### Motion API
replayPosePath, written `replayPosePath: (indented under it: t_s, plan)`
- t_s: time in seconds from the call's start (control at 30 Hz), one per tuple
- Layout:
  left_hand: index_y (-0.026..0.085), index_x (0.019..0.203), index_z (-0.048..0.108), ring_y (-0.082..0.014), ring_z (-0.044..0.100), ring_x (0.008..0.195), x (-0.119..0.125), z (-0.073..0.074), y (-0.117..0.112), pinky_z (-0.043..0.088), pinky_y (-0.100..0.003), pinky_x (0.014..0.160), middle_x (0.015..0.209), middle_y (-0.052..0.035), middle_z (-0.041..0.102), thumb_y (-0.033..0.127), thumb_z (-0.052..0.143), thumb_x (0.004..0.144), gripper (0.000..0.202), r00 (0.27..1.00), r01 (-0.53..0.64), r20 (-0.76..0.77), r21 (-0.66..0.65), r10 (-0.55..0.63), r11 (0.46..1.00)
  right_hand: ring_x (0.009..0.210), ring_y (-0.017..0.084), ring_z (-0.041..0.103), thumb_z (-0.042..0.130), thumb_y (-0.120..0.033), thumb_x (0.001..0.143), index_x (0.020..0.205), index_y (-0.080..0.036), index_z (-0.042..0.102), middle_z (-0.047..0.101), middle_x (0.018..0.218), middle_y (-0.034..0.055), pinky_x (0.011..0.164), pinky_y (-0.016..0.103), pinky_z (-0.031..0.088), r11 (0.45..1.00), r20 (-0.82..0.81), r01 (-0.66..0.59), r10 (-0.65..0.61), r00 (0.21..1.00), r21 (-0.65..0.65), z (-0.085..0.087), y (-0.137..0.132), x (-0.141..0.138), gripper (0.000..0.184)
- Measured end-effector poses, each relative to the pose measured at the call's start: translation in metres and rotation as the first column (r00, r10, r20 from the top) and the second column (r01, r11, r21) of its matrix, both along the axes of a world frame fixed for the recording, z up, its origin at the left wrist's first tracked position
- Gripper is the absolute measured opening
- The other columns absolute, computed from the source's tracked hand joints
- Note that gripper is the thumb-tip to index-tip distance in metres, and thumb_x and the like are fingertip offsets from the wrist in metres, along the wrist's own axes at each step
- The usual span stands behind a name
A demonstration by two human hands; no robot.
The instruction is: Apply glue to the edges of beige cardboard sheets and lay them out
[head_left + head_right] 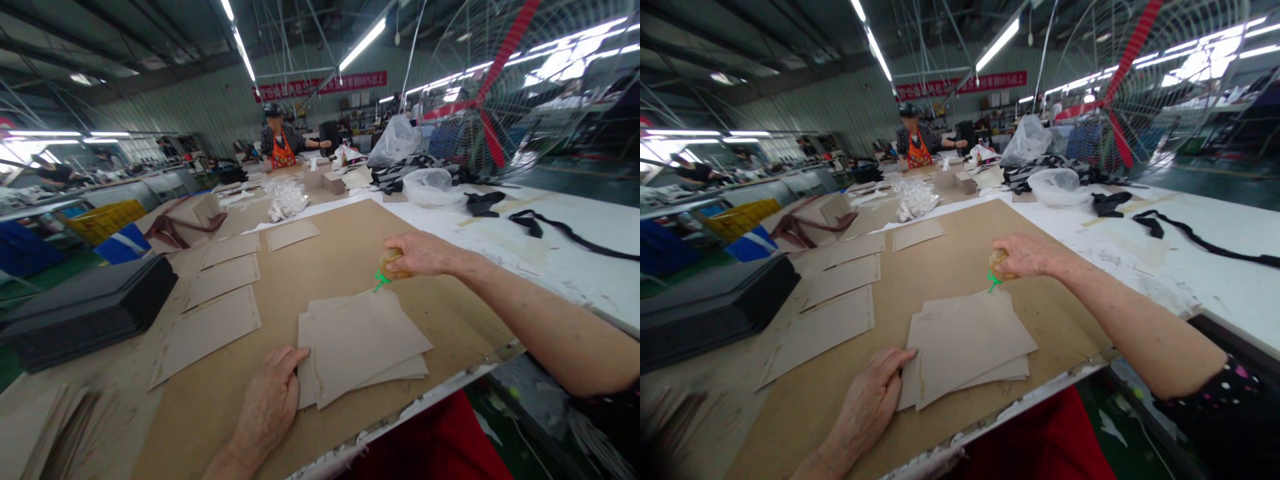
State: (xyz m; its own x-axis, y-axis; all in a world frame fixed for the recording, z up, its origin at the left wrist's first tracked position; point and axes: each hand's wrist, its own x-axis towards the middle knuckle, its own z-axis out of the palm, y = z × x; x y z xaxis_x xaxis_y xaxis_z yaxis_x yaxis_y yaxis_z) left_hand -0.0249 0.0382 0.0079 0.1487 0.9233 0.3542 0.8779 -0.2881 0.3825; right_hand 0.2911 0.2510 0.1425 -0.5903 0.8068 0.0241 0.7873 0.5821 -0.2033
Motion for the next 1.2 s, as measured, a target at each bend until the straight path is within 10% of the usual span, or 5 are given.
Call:
replayPosePath:
  t_s: [0.67,0.93,1.07,1.2]
  plan:
    - [0.021,0.106,0.070,-0.0246,0.069,0.097,0.000,0.006,0.002,0.058,-0.043,0.089,0.101,-0.0084,0.071,0.016,0.039,0.086,0.038,0.999,-0.050,-0.018,-0.012,0.050,0.999,0.067,0.018,0.054,0.063,-0.034,0.081,0.080,-0.023,0.059,0.060,0.071,-0.0014,0.057,0.029,0.028,1.000,-0.033,0.013,-0.013,0.999,0.006,-0.001,-0.020,0.031,0.012]
    - [0.021,0.101,0.058,-0.0211,0.069,0.078,0.000,0.020,0.000,0.056,-0.034,0.070,0.086,-0.0035,0.068,0.026,0.044,0.090,0.018,0.962,-0.259,0.112,0.080,0.249,0.963,0.071,0.018,0.056,0.065,-0.032,0.081,0.077,-0.022,0.058,0.064,0.076,-0.0001,0.060,0.028,0.029,1.000,-0.067,-0.023,0.023,0.997,0.004,-0.004,-0.034,0.042,0.012]
    - [0.022,0.097,0.064,-0.0230,0.064,0.092,0.036,0.045,0.006,0.053,-0.038,0.084,0.097,-0.0069,0.067,0.025,0.047,0.094,0.017,0.999,-0.015,-0.031,0.185,0.021,0.983,0.074,0.019,0.056,0.065,-0.030,0.081,0.075,-0.022,0.055,0.063,0.077,0.0007,0.062,0.029,0.030,0.999,-0.072,-0.042,0.042,0.997,0.009,-0.002,-0.040,0.043,0.015]
    - [0.020,0.118,0.063,-0.0267,0.058,0.110,0.081,0.050,0.008,0.050,-0.043,0.098,0.117,-0.0097,0.064,0.031,0.064,0.090,0.030,0.966,0.232,-0.116,-0.020,-0.233,0.973,0.067,0.017,0.053,0.067,-0.029,0.080,0.073,-0.021,0.053,0.059,0.070,-0.0007,0.059,0.029,0.027,0.997,-0.054,-0.079,0.078,0.995,-0.020,0.003,-0.052,0.049,0.017]
